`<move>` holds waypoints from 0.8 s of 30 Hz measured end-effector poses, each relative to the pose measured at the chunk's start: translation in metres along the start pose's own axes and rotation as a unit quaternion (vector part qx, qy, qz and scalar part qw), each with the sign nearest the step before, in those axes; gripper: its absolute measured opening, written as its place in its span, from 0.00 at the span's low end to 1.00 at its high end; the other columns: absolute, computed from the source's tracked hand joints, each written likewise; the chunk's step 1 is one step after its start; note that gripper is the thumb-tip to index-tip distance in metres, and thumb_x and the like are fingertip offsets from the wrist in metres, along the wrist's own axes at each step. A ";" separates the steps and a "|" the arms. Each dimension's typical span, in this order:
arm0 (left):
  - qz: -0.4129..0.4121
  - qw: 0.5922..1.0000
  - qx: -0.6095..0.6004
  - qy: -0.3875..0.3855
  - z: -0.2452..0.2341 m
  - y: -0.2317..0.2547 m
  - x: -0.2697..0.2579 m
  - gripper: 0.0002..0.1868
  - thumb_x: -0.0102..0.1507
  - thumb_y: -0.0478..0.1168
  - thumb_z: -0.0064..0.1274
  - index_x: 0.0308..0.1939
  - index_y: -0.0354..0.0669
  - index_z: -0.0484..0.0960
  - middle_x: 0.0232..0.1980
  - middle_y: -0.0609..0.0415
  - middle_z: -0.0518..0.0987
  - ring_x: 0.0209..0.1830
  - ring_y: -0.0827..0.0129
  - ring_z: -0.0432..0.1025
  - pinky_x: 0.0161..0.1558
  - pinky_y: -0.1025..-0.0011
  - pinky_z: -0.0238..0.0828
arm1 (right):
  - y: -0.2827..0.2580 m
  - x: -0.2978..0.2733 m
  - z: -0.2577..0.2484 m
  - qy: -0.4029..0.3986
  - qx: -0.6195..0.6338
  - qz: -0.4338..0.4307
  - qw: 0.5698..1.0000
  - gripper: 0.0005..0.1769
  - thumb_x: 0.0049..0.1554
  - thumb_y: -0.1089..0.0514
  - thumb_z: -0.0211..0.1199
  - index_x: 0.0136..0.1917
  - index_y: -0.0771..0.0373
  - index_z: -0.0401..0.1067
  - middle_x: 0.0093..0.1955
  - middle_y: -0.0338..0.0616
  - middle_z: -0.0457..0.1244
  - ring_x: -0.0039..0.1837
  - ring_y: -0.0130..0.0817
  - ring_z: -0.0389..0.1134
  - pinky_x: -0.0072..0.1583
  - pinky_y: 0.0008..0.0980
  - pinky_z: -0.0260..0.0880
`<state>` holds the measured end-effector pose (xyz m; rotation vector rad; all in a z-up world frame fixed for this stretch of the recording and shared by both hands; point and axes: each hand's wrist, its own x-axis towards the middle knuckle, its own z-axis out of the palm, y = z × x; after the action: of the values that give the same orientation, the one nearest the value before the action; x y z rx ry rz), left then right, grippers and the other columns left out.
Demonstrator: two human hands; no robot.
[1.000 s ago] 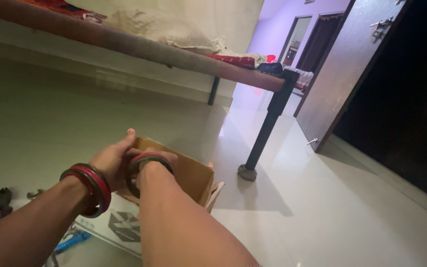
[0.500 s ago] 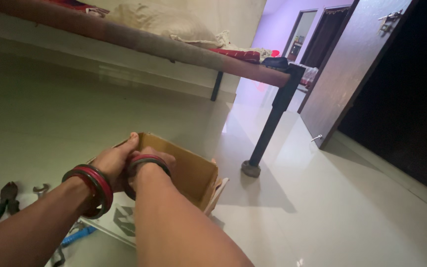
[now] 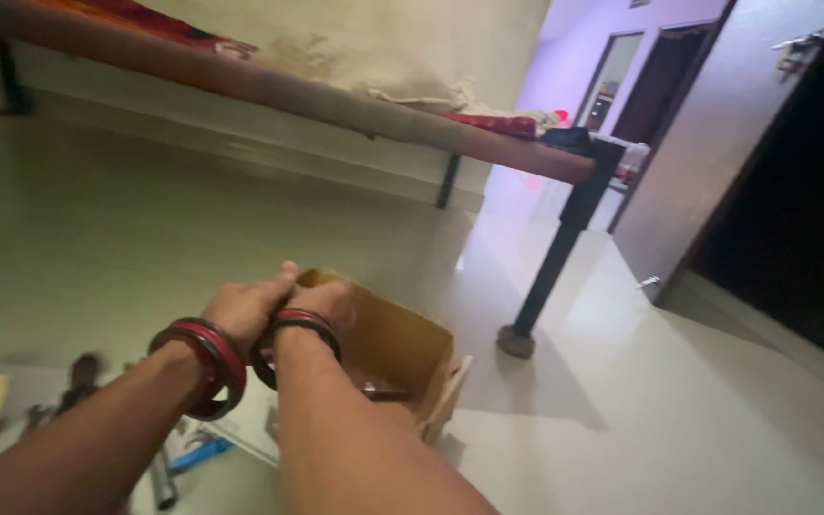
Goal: The person removes various tools and small items from a cardboard box and arranges them on the floor. Items handled include wrenches, pliers, a screwdriver, glasses, and a small wooden frame. The person places each item in a line on the floor next to the box.
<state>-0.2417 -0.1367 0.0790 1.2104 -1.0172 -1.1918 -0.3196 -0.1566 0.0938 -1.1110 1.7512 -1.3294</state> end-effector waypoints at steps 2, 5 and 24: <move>0.012 1.000 0.009 0.011 -0.007 0.002 -0.003 0.27 0.64 0.56 0.53 0.50 0.34 0.88 0.49 0.45 0.87 0.44 0.62 0.79 0.45 0.64 0.76 | -0.004 0.000 0.004 -0.002 -0.011 -0.014 1.000 0.13 0.57 0.46 0.65 0.48 0.55 0.83 0.51 0.52 0.72 0.53 0.48 0.74 0.56 0.45 0.74; -0.022 0.999 -0.025 0.032 -0.021 0.009 -0.012 0.24 0.64 0.54 0.54 0.51 0.39 0.87 0.49 0.49 0.86 0.44 0.64 0.78 0.42 0.63 0.74 | -0.010 -0.004 0.016 -0.007 -0.041 -0.046 0.998 0.13 0.57 0.46 0.65 0.48 0.54 0.83 0.51 0.52 0.71 0.54 0.48 0.74 0.56 0.45 0.74; -0.023 0.959 0.210 0.186 -0.192 0.046 -0.090 0.32 0.61 0.61 0.57 0.45 0.31 0.89 0.45 0.44 0.88 0.42 0.61 0.80 0.41 0.68 0.76 | -0.044 -0.153 0.093 -0.246 -0.169 -0.231 0.926 0.13 0.57 0.46 0.64 0.49 0.53 0.81 0.52 0.52 0.71 0.56 0.52 0.73 0.57 0.46 0.74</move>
<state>-0.0584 -0.0244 0.1076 1.7254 -0.9821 -0.7538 -0.1636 -0.0600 0.1139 -1.9541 1.4103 -0.8832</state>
